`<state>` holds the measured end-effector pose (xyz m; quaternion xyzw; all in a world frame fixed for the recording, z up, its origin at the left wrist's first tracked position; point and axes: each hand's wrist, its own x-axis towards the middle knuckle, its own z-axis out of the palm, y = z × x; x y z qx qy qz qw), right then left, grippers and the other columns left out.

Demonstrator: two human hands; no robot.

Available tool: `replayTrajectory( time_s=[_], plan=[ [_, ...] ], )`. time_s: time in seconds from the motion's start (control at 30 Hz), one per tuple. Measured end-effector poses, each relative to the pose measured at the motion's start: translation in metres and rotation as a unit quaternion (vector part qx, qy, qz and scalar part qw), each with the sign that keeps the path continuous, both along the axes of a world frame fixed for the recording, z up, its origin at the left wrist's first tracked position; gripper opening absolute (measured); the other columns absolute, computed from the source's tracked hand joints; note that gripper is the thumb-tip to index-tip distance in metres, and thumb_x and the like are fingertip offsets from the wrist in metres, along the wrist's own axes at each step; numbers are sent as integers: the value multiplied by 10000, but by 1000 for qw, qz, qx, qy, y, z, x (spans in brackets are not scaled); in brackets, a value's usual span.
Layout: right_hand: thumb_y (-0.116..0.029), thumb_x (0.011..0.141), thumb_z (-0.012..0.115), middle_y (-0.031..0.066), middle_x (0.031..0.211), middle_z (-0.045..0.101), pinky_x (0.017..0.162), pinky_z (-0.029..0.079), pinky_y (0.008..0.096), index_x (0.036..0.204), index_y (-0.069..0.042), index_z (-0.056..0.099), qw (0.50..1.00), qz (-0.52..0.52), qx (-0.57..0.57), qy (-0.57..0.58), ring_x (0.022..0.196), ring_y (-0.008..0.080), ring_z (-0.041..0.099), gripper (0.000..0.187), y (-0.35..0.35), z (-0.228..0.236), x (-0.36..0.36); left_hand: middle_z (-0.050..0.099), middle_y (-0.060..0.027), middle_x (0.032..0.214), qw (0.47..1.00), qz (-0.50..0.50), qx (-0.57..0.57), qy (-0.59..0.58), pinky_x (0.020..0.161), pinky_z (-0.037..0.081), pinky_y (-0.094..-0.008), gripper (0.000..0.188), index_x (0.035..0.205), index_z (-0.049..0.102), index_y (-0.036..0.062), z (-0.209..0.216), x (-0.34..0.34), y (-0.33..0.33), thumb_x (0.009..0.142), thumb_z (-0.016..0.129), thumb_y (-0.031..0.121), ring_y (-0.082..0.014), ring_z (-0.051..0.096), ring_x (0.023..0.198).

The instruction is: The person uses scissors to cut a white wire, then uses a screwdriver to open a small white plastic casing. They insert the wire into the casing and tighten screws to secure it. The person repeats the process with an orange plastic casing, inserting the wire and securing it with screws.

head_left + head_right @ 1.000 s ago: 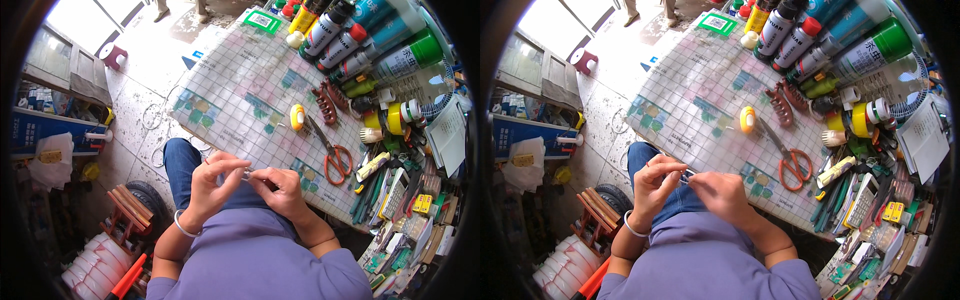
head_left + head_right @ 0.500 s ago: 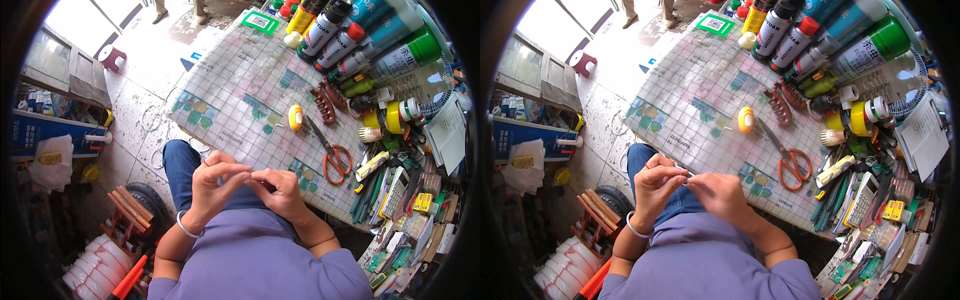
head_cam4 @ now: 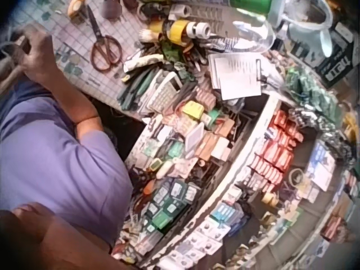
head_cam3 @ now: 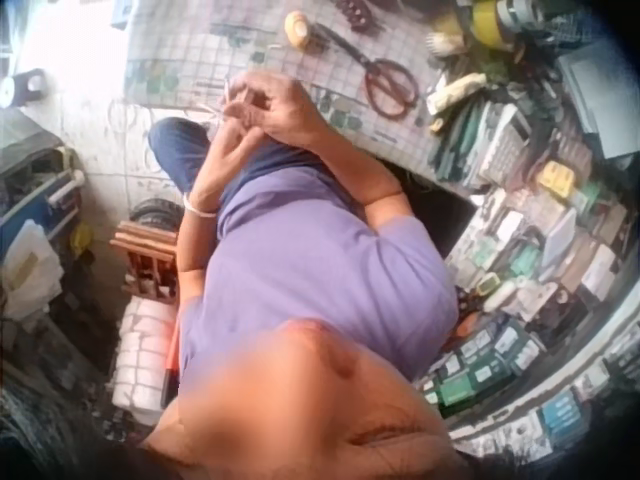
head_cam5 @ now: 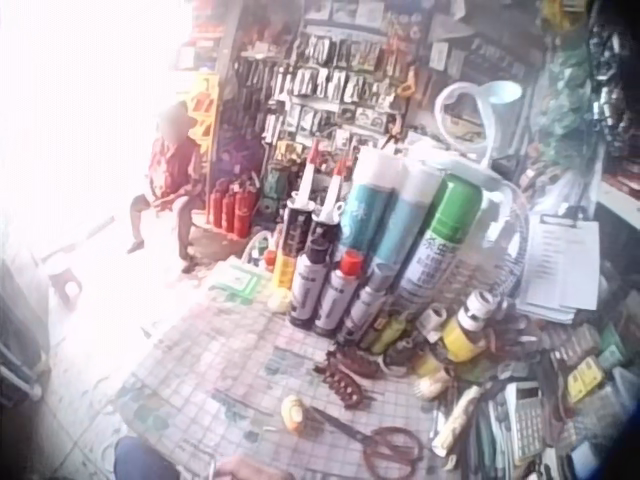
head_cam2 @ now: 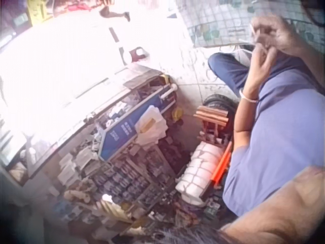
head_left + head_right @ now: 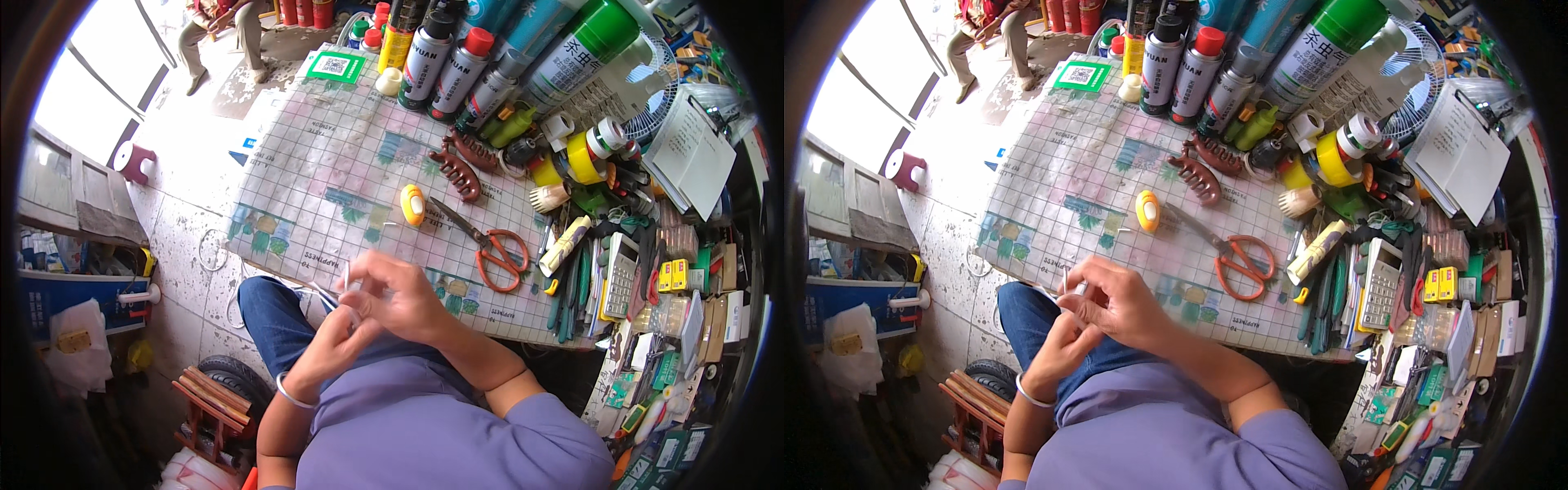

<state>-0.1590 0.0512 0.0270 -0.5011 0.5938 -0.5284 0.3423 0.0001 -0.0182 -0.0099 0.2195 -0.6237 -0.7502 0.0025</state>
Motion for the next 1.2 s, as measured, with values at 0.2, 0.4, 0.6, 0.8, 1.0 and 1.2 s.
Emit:
replayTrajectory(
  time_s=[0.2, 0.4, 0.6, 0.8, 1.0, 1.2],
  plan=[
    [-238, 721, 760, 72, 1037, 592, 884, 404, 399, 1165, -84, 538, 822, -258, 80, 501, 1011, 273, 525, 520, -16, -12, -56, 357, 17, 565, 925, 203, 260, 190, 439, 225, -246, 487, 678, 491, 56, -8, -13, 1, 1013, 374, 388, -75, 318, 483],
    [-109, 813, 679, 112, 1090, 617, 877, 434, 337, 1229, -49, 512, 983, -154, 80, 57, 975, 208, 570, 452, -11, -9, -53, 509, -16, 782, 928, 260, 218, 153, 426, 238, -190, 363, 1211, 488, 31, 7, -31, 5, 1025, 367, 317, -35, 308, 476],
    [-11, 839, 598, 173, 1169, 585, 934, 445, 347, 1239, -45, 452, 940, -6, -46, -338, 1063, 210, 576, 427, 15, 15, -33, 546, -35, 1007, 932, 212, 193, 221, 464, 272, -167, 483, 1351, 369, 28, 10, -37, 6, 976, 508, 298, -35, 377, 532],
    [-44, 785, 710, 195, 1161, 584, 944, 454, 364, 1164, -72, 448, 932, -20, -33, -360, 1069, 228, 582, 461, 19, 16, -24, 578, -55, 992, 925, 227, 149, 265, 562, 368, -153, 558, 1333, 393, 21, 18, -36, 15, 839, 648, -15, -10, 489, 658],
    [47, 791, 656, 194, 1182, 568, 956, 445, 373, 1131, -85, 445, 932, 20, -60, -358, 1089, 229, 567, 422, 20, 14, -23, 547, -99, 1109, 917, 257, 121, 281, 759, 472, -192, 525, 1281, 441, 6, 16, -36, 20, 809, 660, -68, -100, 576, 944],
    [79, 782, 637, 191, 1188, 564, 965, 438, 372, 1129, -90, 445, 935, 22, -67, -349, 1105, 227, 556, 431, 19, 15, -18, 530, -88, 1146, 915, 261, 95, 292, 844, 478, -241, 517, 1278, 443, -4, 13, -33, 21, 811, 652, -75, -139, 571, 1019]
  ],
)
